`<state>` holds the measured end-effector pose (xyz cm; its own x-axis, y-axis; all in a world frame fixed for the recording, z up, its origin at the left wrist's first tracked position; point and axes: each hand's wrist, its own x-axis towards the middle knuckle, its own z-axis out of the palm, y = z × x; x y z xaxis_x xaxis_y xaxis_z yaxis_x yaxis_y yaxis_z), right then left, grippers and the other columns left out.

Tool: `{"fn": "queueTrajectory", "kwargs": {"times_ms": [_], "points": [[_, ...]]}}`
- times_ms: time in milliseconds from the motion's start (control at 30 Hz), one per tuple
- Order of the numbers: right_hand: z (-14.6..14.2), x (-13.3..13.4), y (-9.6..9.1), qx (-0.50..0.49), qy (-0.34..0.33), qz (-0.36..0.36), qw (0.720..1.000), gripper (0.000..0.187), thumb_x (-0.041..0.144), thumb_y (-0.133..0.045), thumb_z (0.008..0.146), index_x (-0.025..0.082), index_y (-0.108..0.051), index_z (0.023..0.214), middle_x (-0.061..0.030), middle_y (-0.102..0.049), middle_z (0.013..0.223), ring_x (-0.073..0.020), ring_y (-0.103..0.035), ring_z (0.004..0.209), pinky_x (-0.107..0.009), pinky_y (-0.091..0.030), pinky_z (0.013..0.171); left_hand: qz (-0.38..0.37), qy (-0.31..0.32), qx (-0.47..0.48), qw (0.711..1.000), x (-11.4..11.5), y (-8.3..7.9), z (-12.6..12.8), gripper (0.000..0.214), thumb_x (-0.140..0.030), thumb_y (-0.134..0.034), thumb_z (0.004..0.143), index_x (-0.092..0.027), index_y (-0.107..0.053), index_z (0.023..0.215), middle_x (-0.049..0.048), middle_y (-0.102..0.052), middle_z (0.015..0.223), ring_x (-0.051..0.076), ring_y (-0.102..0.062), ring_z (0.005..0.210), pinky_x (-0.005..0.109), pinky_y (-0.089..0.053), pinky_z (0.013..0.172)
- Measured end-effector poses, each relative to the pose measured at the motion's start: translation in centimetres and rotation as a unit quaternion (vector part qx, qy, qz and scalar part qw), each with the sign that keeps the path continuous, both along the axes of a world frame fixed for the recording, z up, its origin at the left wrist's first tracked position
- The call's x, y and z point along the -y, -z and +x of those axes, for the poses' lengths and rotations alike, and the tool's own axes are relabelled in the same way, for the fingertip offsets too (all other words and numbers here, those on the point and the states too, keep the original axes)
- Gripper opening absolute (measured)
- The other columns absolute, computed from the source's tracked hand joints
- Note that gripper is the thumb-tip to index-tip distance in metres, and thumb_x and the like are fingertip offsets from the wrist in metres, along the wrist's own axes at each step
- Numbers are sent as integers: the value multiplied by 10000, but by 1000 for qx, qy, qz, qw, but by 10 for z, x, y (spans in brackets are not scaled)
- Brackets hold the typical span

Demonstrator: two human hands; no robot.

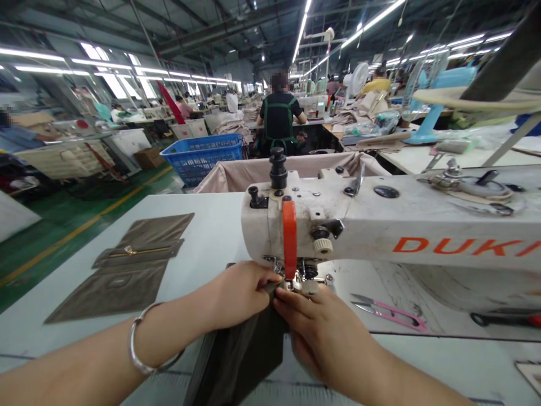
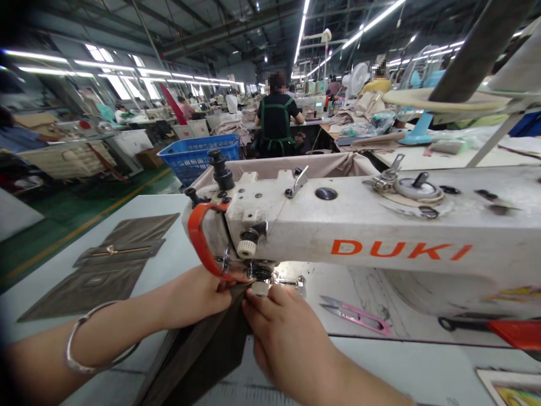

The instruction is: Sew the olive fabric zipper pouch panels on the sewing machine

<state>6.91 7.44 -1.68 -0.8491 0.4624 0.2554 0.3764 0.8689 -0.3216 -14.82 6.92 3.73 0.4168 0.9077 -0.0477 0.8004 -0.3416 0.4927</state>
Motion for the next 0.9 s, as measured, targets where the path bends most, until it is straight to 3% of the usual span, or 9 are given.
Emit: {"fn": "queueTrajectory", "kwargs": {"times_ms": [133, 333, 500, 600, 700, 800, 867, 900], "points": [[2, 0, -2, -3, 10, -18, 1000, 506, 143, -520, 826, 192, -591, 1325, -29, -571, 1387, -284, -518, 1156, -488, -446, 1012, 1, -8, -17, 1000, 4, -4, 11, 312, -11, -475, 708, -216, -679, 825, 12, -746, 880, 213, -701, 843, 292, -529, 748], [1, 0, -3, -2, 10, -21, 1000, 450, 140, -510, 829, 187, -614, 1264, -54, -602, 1329, -289, -538, 1078, -493, -470, 951, 67, -2, -58, 996, 14, 1, 32, 312, 15, -466, 706, -167, -631, 899, 71, -698, 919, 241, -676, 898, 352, -538, 820], [0, -1, -6, -5, 3, -33, 999, 360, 137, -542, 798, 175, -658, 1137, -82, -656, 1138, -306, -527, 1080, -504, -460, 955, 33, -31, -45, 998, 24, -1, 27, 179, -132, -486, 876, -172, -624, 982, 85, -669, 996, 249, -644, 950, 398, -532, 855], [3, -3, -9, 12, -14, -50, 999, 253, 143, -563, 801, 207, -668, 1022, -57, -649, 1108, -284, -530, 1076, -482, -453, 961, 93, -121, -71, 986, 43, 3, 1, 283, -334, -473, 963, -197, -596, 1177, 104, -620, 1155, 295, -573, 1109, 501, -466, 975], [7, -4, -11, 25, -29, -59, 998, 215, 148, -566, 819, 235, -649, 997, -31, -621, 1188, -257, -524, 1107, -463, -429, 987, 138, -269, -104, 947, 68, 20, -29, 446, -495, -650, 831, -160, -582, 1117, 138, -585, 1152, 365, -537, 1123, 590, -433, 973], [9, -4, -16, 31, -42, -61, 997, 302, 143, -581, 801, 246, -619, 1083, -40, -581, 1268, -248, -510, 1145, -444, -413, 1004, 67, -317, -14, 946, 83, 36, -43, 289, -394, -685, 777, -191, -538, 920, 67, -620, 930, 291, -612, 908, 488, -517, 835], [8, -3, -19, 33, -42, -54, 997, 369, 128, -587, 783, 241, -601, 1134, -56, -555, 1305, -255, -499, 1164, -436, -415, 999, 1, -344, 146, 928, 83, 40, -42, 243, -321, -656, 768, -210, -494, 911, 30, -641, 860, 242, -644, 809, 409, -545, 755], [6, -2, -20, 32, -37, -48, 998, 388, 117, -580, 790, 240, -593, 1157, -61, -549, 1312, -256, -492, 1173, -434, -414, 1002, -39, -357, 249, 899, 80, 39, -40, 260, -303, -645, 763, -212, -489, 950, 20, -660, 862, 226, -662, 783, 380, -554, 729]]}}
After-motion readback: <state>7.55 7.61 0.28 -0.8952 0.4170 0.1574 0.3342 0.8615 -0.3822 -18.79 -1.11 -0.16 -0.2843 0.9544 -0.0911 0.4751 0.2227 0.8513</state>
